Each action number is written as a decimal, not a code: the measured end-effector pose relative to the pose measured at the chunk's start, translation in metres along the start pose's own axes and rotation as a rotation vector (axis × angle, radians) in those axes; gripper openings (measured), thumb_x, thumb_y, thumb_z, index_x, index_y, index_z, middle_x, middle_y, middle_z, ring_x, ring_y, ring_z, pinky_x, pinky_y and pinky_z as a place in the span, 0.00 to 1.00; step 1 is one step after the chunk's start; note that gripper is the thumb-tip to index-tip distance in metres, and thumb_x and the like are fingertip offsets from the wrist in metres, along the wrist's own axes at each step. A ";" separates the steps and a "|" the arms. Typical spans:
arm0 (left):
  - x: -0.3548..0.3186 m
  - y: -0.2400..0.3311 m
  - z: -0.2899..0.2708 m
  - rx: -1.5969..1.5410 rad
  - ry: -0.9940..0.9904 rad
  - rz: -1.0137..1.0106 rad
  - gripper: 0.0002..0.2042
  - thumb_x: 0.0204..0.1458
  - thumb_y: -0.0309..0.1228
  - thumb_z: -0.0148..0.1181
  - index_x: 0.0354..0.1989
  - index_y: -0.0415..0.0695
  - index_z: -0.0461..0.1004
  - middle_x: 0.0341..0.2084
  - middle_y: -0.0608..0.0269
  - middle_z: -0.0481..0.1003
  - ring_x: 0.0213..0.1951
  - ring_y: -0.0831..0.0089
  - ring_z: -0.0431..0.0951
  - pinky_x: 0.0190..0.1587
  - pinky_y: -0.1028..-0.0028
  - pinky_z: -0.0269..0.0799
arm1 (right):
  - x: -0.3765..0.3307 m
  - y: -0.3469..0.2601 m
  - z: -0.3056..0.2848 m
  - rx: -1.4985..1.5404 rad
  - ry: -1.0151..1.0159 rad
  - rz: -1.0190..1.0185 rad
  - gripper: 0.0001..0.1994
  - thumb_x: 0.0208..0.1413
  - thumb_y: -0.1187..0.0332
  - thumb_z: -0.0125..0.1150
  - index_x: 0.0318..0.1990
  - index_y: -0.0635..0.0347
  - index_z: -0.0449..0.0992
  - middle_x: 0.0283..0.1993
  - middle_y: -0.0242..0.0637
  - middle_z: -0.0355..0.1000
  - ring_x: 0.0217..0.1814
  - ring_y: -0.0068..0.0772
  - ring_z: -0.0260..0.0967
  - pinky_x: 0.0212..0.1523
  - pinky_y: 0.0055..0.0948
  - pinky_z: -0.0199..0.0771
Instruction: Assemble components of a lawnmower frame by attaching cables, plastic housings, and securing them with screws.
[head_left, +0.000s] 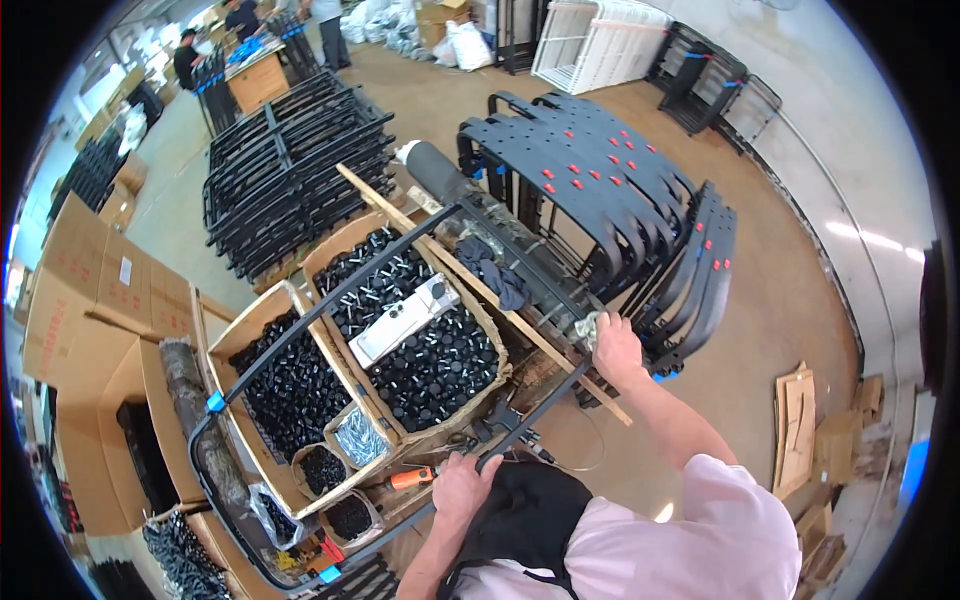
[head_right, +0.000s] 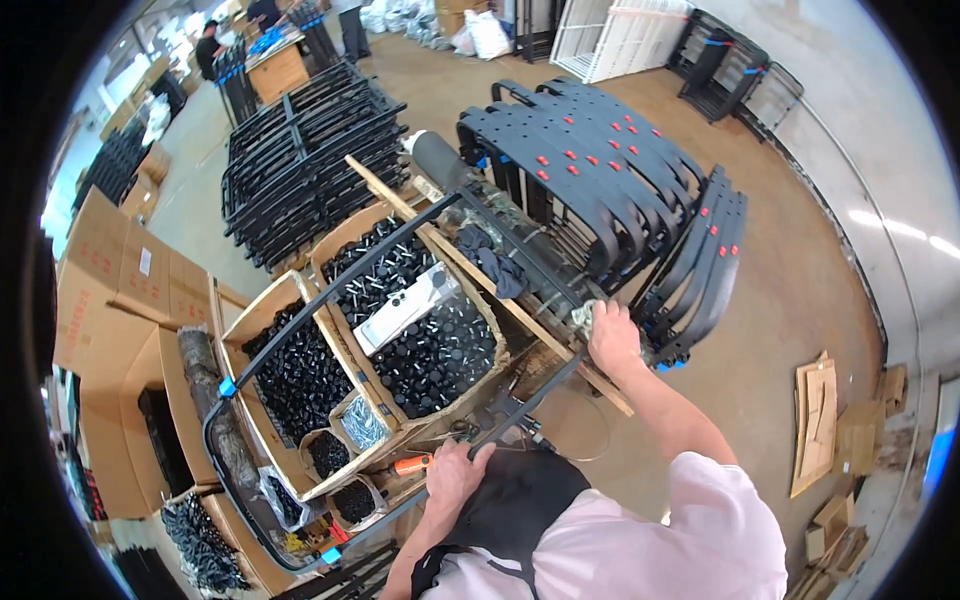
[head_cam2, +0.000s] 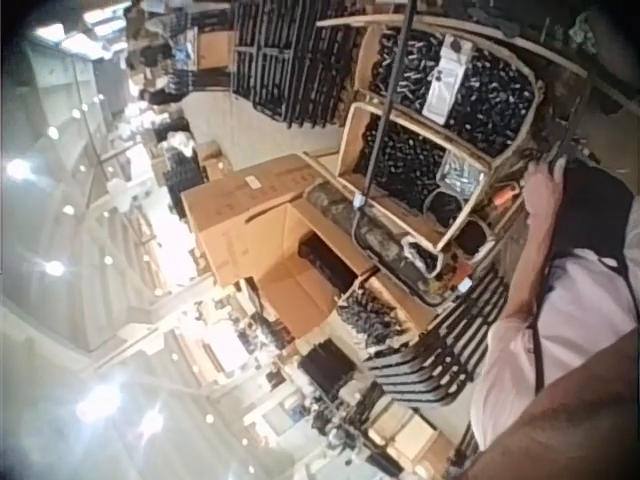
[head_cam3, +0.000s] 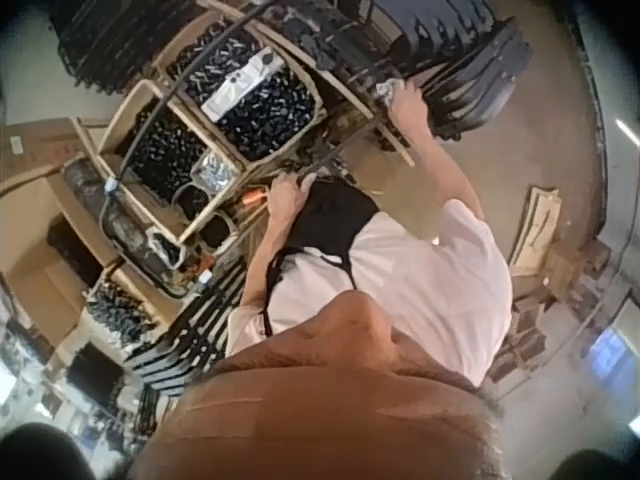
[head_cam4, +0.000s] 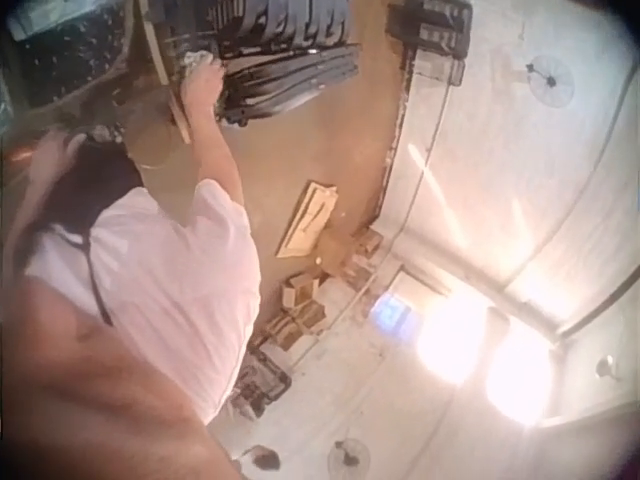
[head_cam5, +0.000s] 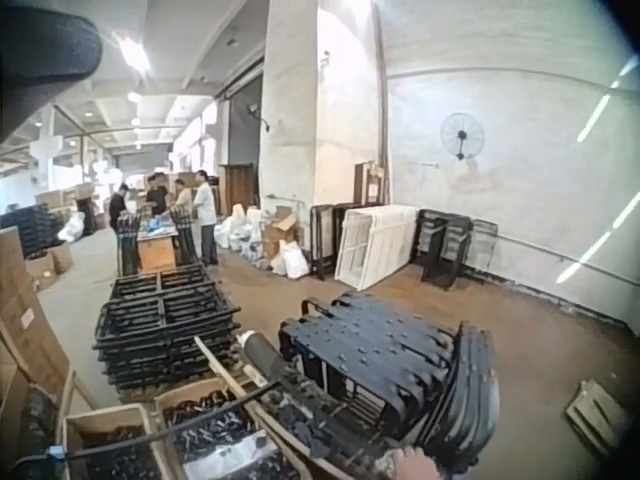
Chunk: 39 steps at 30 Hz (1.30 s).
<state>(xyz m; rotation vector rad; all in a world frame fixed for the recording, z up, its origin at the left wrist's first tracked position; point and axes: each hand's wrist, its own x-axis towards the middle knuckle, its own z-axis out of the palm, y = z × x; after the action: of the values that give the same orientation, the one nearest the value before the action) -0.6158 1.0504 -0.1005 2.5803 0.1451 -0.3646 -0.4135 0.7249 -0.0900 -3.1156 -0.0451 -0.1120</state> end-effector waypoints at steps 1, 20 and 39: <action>-0.002 -0.003 -0.001 0.009 -0.002 -0.013 0.29 0.61 0.59 0.60 0.37 0.39 0.85 0.39 0.43 0.81 0.45 0.44 0.82 0.47 0.49 0.79 | -0.020 0.008 -0.005 -0.049 -0.098 0.002 0.15 0.55 0.73 0.60 0.50 0.63 0.70 0.50 0.51 0.72 0.56 0.56 0.73 0.53 0.47 0.82; -0.002 -0.009 0.012 0.049 0.032 0.078 0.28 0.62 0.57 0.60 0.35 0.38 0.83 0.36 0.39 0.80 0.42 0.40 0.82 0.46 0.48 0.79 | -0.006 0.006 0.003 0.215 0.262 -0.183 0.14 0.49 0.75 0.57 0.46 0.62 0.73 0.46 0.49 0.72 0.51 0.54 0.69 0.53 0.48 0.73; 0.001 0.007 0.001 0.016 0.012 0.016 0.29 0.63 0.62 0.54 0.41 0.45 0.84 0.43 0.50 0.80 0.48 0.50 0.82 0.48 0.55 0.81 | 0.359 -0.146 0.094 0.127 0.406 -0.434 0.09 0.64 0.70 0.55 0.45 0.63 0.79 0.45 0.55 0.79 0.48 0.61 0.78 0.51 0.55 0.77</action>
<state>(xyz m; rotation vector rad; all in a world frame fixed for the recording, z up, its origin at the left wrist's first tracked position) -0.6134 1.0435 -0.0984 2.5980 0.1266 -0.3455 -0.0529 0.8832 -0.1546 -2.8370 -0.6834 -0.7091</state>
